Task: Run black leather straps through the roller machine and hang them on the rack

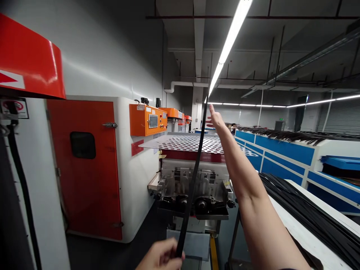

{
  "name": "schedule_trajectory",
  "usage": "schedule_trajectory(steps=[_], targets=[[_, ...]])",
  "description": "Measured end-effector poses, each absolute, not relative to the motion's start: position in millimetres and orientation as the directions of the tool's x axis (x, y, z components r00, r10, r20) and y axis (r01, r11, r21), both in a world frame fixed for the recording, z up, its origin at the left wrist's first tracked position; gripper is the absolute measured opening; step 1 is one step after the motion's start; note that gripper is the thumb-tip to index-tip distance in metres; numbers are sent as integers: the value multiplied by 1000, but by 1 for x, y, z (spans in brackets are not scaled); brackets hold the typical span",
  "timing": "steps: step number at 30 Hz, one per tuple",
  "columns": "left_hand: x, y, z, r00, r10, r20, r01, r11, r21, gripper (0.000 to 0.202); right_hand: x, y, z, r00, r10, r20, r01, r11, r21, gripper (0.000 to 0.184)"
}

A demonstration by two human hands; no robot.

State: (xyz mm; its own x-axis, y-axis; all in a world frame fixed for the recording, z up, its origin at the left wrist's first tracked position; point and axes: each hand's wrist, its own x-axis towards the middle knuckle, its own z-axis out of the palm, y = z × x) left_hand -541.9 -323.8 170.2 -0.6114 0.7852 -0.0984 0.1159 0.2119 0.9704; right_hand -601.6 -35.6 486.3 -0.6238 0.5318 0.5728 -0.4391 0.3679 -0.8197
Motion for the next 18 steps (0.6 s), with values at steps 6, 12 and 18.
schedule_trajectory(steps=[6,12,18], targets=[[-582,-267,291,-572,805,156,198,-49,979,22,-551,-45,372,-740,243,627,-408,579,-706,51],[-610,-242,338,-456,870,190,238,-86,967,18,-498,-106,262,-966,-185,181,-221,233,-947,40],[-639,-216,430,-387,862,329,385,-173,907,29,-525,-91,339,-881,-175,440,-472,406,-783,29]])
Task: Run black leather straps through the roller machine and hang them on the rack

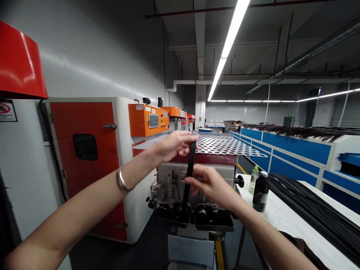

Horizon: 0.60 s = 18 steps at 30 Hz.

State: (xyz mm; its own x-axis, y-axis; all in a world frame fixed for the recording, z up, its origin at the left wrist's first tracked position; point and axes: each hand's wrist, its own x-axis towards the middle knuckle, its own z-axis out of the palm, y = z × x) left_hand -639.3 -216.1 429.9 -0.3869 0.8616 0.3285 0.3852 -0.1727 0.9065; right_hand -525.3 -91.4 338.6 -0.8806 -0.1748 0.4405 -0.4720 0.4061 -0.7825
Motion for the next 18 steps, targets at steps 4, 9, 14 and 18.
schedule_trajectory(steps=[4,9,14,18], targets=[[-653,-199,486,-394,780,486,511,-253,821,28,-545,-74,379,-725,-115,679,-584,625,-518,23],[-657,-198,491,-421,717,556,516,-315,797,14,-563,-66,376,-655,-126,745,-579,717,-388,23],[-662,-202,462,-415,696,587,531,-339,777,11,-573,-65,356,-697,-120,707,-551,721,-421,22],[-663,-203,442,-447,682,579,553,-298,778,9,-578,-68,343,-715,-116,689,-560,685,-465,24]])
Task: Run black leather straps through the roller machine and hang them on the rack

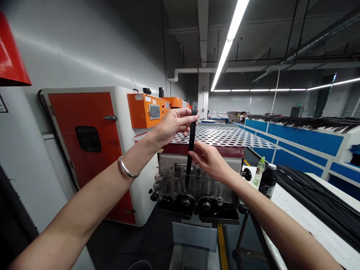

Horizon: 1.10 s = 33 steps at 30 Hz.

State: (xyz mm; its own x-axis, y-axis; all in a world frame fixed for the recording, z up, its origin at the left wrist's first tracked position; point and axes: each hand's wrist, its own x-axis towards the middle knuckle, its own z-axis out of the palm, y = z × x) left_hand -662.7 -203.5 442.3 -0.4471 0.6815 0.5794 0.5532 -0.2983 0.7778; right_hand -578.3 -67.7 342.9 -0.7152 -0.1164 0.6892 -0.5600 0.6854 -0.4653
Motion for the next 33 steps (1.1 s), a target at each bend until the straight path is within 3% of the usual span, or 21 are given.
schedule_trajectory(steps=[16,22,26,29,33], targets=[[-673,-202,415,-467,667,581,607,-236,759,14,-581,-60,327,-752,-147,642,-466,807,-362,20],[-669,-199,409,-463,688,559,670,-143,729,17,-573,-51,321,-793,-155,590,-298,942,-153,19],[-672,-200,395,-454,728,515,735,-22,678,22,-556,-56,312,-827,-80,556,-117,993,-32,24],[-677,-199,381,-412,728,548,819,33,572,27,-536,-62,306,-821,-11,570,-75,993,-89,29],[-677,-196,362,-456,710,537,857,188,479,25,-504,-66,286,-884,6,468,-148,945,-291,36]])
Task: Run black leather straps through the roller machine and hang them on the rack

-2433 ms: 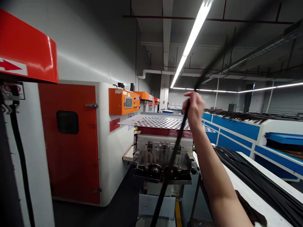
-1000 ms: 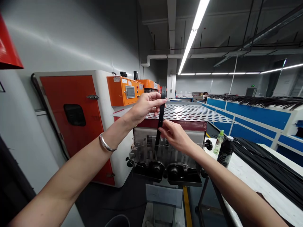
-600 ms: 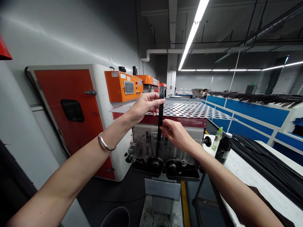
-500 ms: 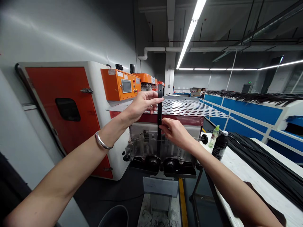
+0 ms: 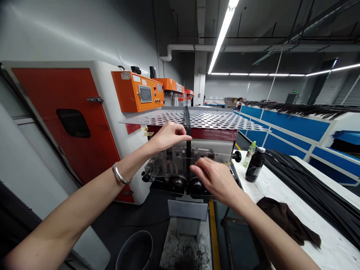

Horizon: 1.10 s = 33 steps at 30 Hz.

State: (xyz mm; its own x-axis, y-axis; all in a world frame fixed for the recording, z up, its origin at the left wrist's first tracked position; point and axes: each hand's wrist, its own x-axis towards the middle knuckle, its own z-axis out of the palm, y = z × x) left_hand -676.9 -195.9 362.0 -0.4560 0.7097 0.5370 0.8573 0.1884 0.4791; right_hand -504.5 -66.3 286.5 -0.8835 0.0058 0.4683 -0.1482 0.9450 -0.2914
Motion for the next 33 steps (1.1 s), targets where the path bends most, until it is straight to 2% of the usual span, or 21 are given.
schedule_trajectory(steps=[4,6,9,12,14,16,19,21,24,27,30,33], targets=[[-660,-210,341,-527,621,581,845,306,439,25,-485,-68,223,-986,-23,162,-118,788,-605,48],[-644,-228,324,-550,561,619,830,287,478,26,-487,-67,174,-998,-24,55,-56,714,-698,50],[-612,-262,282,-669,490,558,716,224,662,27,-504,-64,99,-993,96,67,7,625,-781,41],[-576,-291,215,-837,444,319,451,229,863,26,-530,-63,47,-967,238,88,32,458,-888,43],[-554,-306,161,-892,444,80,223,279,934,29,-544,-64,31,-951,299,82,50,409,-911,43],[-534,-317,109,-892,437,-110,26,295,955,33,-554,-65,25,-939,334,79,74,420,-904,37],[-511,-334,50,-875,422,-238,-111,302,947,27,-559,-66,25,-941,328,79,82,450,-889,26],[-501,-343,27,-874,398,-279,-160,306,939,22,-560,-66,24,-949,305,79,75,461,-884,18],[-494,-349,13,-878,369,-304,-193,307,932,19,-556,-67,18,-961,271,59,76,463,-883,13],[-497,-345,12,-873,353,-337,-217,338,916,27,-544,-73,9,-970,243,-8,113,424,-899,13],[-504,-330,16,-828,369,-422,-299,346,889,38,-524,-87,3,-977,168,-132,181,321,-930,15],[-510,-310,19,-711,438,-551,-467,292,835,36,-502,-104,5,-964,95,-247,262,200,-944,20]])
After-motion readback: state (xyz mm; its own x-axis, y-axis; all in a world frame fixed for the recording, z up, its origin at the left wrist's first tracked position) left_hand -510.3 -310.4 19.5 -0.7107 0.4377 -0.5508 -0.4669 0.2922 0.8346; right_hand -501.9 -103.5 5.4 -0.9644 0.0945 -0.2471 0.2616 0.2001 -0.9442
